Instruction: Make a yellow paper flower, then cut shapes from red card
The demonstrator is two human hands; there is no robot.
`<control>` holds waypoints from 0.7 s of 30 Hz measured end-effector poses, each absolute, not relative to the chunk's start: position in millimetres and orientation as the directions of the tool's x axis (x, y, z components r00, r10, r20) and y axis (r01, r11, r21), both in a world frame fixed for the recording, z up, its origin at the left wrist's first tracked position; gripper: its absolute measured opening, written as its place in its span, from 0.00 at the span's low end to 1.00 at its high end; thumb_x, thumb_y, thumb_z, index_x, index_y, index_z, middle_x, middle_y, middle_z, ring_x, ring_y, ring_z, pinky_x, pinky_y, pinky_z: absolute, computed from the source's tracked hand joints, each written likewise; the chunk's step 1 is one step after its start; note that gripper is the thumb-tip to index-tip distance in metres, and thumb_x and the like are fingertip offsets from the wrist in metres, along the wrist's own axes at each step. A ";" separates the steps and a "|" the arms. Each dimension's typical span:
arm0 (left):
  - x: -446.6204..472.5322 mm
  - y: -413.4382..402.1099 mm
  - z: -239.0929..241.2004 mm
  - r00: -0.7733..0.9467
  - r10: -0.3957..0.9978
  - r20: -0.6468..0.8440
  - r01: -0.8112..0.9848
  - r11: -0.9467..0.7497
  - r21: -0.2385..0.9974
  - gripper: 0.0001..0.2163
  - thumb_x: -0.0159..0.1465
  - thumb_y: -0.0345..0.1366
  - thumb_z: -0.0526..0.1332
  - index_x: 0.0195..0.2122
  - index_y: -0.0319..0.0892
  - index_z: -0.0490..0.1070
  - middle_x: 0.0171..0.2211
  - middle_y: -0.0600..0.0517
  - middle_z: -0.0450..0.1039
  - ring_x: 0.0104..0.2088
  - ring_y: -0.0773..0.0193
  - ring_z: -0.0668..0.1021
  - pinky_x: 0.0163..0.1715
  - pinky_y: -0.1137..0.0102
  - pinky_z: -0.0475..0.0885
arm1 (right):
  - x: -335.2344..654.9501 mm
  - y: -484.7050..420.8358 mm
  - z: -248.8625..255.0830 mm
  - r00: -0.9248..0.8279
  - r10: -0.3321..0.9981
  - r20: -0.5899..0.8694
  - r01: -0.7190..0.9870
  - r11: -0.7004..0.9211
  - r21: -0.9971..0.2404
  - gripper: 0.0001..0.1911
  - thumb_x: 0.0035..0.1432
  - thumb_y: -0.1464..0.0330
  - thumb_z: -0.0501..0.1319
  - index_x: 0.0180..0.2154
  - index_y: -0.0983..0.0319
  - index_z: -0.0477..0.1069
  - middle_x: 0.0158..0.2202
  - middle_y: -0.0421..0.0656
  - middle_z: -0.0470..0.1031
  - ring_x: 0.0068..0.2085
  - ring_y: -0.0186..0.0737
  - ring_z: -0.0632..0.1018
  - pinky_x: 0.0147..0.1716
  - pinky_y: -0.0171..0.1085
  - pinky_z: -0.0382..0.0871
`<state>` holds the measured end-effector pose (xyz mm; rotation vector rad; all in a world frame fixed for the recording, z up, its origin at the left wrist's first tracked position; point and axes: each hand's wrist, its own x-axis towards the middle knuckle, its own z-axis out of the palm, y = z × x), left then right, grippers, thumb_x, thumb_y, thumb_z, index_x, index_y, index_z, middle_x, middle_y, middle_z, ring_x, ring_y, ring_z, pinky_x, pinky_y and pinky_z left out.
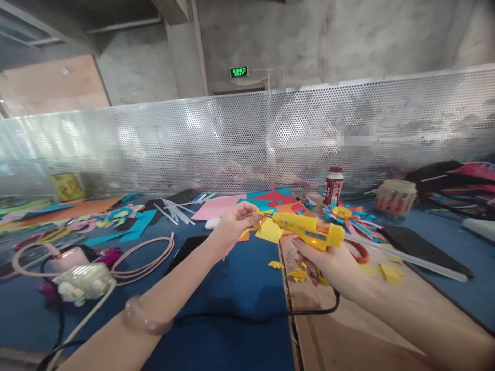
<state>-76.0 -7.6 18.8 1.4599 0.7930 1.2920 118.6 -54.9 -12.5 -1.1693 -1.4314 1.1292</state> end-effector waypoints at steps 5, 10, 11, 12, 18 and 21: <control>-77.0 -7.6 19.4 0.209 0.922 0.327 -0.131 -0.305 0.943 0.09 0.48 0.33 0.67 0.28 0.40 0.67 0.28 0.54 0.69 0.31 0.68 0.72 0.33 0.71 0.66 | 119.2 -53.0 -16.2 -0.094 0.982 0.165 0.147 0.178 -0.973 0.13 0.50 0.57 0.58 0.29 0.60 0.65 0.18 0.35 0.63 0.13 0.28 0.64 0.10 0.31 0.61; -77.3 -7.4 19.2 0.195 0.921 0.338 -0.138 -0.315 0.939 0.09 0.48 0.33 0.67 0.28 0.40 0.67 0.27 0.55 0.68 0.31 0.69 0.72 0.34 0.72 0.67 | 119.6 -55.5 -14.6 -0.093 0.974 0.205 0.206 0.221 -0.953 0.14 0.50 0.56 0.58 0.34 0.60 0.68 0.18 0.37 0.65 0.14 0.30 0.64 0.11 0.31 0.61; -77.3 -7.3 19.1 0.195 0.920 0.340 -0.139 -0.318 0.938 0.09 0.48 0.33 0.67 0.28 0.40 0.67 0.27 0.55 0.68 0.31 0.69 0.72 0.33 0.72 0.67 | 119.7 -56.4 -13.9 -0.088 0.973 0.213 0.220 0.227 -0.949 0.15 0.50 0.56 0.58 0.35 0.60 0.69 0.17 0.37 0.65 0.14 0.30 0.65 0.12 0.31 0.61; -77.3 -7.1 18.9 0.196 0.918 0.344 -0.140 -0.321 0.937 0.09 0.48 0.33 0.67 0.28 0.40 0.67 0.27 0.55 0.69 0.31 0.69 0.72 0.33 0.72 0.67 | 119.6 -57.4 -13.0 -0.083 0.972 0.220 0.232 0.233 -0.944 0.15 0.50 0.56 0.58 0.35 0.60 0.69 0.17 0.37 0.65 0.15 0.30 0.65 0.12 0.31 0.61; -77.8 -6.0 18.4 0.200 0.909 0.366 -0.163 -0.338 0.927 0.10 0.47 0.34 0.68 0.28 0.40 0.68 0.27 0.54 0.69 0.30 0.68 0.73 0.31 0.73 0.68 | 117.7 -64.7 -5.6 -0.083 0.980 0.180 0.302 0.197 -0.933 0.15 0.52 0.56 0.55 0.34 0.61 0.68 0.15 0.34 0.62 0.15 0.30 0.65 0.12 0.30 0.62; -78.2 -6.1 18.8 0.210 0.905 0.371 -0.164 -0.341 0.926 0.09 0.48 0.33 0.67 0.28 0.40 0.68 0.27 0.54 0.70 0.30 0.69 0.73 0.31 0.73 0.68 | 117.0 -66.9 -2.9 -0.100 0.982 0.161 0.344 0.186 -0.920 0.15 0.53 0.56 0.54 0.34 0.61 0.68 0.15 0.34 0.63 0.15 0.30 0.65 0.14 0.30 0.63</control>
